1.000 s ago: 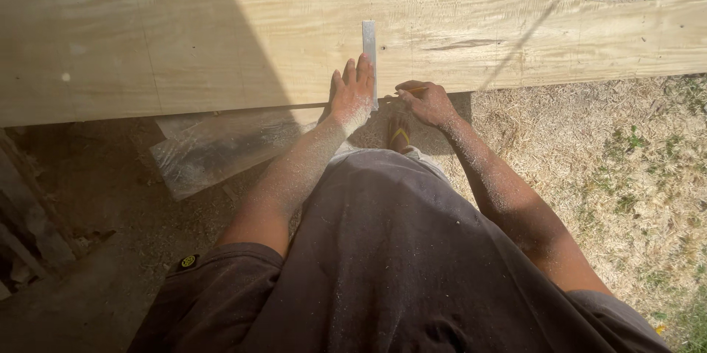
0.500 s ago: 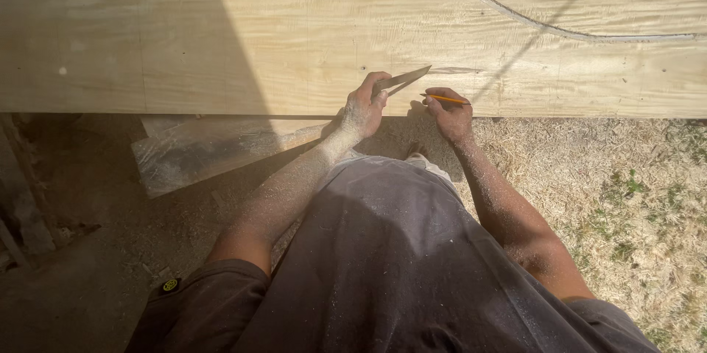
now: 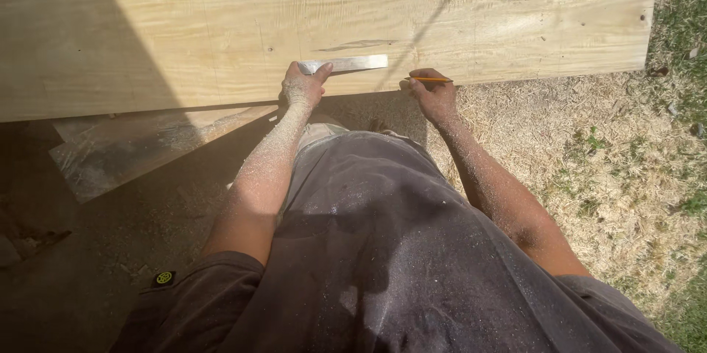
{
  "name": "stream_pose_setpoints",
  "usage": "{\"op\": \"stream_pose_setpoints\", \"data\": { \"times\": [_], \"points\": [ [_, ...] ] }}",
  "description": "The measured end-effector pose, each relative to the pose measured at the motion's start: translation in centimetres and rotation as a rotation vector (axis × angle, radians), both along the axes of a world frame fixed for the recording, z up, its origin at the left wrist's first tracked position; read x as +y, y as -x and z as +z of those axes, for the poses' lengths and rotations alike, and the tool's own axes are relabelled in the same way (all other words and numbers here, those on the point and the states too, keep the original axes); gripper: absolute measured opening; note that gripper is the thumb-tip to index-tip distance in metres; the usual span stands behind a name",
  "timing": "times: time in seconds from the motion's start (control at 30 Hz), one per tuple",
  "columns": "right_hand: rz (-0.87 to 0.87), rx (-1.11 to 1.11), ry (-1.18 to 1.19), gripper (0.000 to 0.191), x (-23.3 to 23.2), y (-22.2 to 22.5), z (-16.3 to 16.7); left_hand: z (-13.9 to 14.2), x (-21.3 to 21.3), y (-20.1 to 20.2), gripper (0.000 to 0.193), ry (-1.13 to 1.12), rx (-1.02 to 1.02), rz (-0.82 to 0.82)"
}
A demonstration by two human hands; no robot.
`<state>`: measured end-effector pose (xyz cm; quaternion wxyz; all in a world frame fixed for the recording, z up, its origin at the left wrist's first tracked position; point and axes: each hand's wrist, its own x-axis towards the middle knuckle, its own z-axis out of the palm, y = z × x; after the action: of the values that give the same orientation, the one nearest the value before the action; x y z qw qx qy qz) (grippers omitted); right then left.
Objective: The person marks lines on a large plywood sheet using a steel ruler and pencil, repositioning the ruler repeatedly across the surface. They then place a wooden batten along the marked line, hammer it to secure it, and use a circular saw guided along the batten to cut the plywood.
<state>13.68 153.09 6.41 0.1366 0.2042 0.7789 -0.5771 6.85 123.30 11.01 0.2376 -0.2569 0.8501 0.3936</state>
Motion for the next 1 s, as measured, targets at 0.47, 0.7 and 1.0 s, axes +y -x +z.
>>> {"op": "stream_pose_setpoints", "data": {
  "times": [0.47, 0.7, 1.0],
  "points": [
    [0.129, 0.12, -0.087, 0.028, -3.1, 1.7, 0.3, -4.8, 0.6, 0.9, 0.066, 0.17, 0.137, 0.022],
    [0.086, 0.084, -0.059, 0.026, -2.9, 1.7, 0.4, -3.3, 0.7, 1.1, 0.063, 0.111, 0.01, 0.048],
    [0.062, 0.118, -0.093, 0.023, -2.5, 1.5, -0.2, -2.8, 1.4, 0.8, 0.064, 0.146, 0.072, 0.058]
  ]
}}
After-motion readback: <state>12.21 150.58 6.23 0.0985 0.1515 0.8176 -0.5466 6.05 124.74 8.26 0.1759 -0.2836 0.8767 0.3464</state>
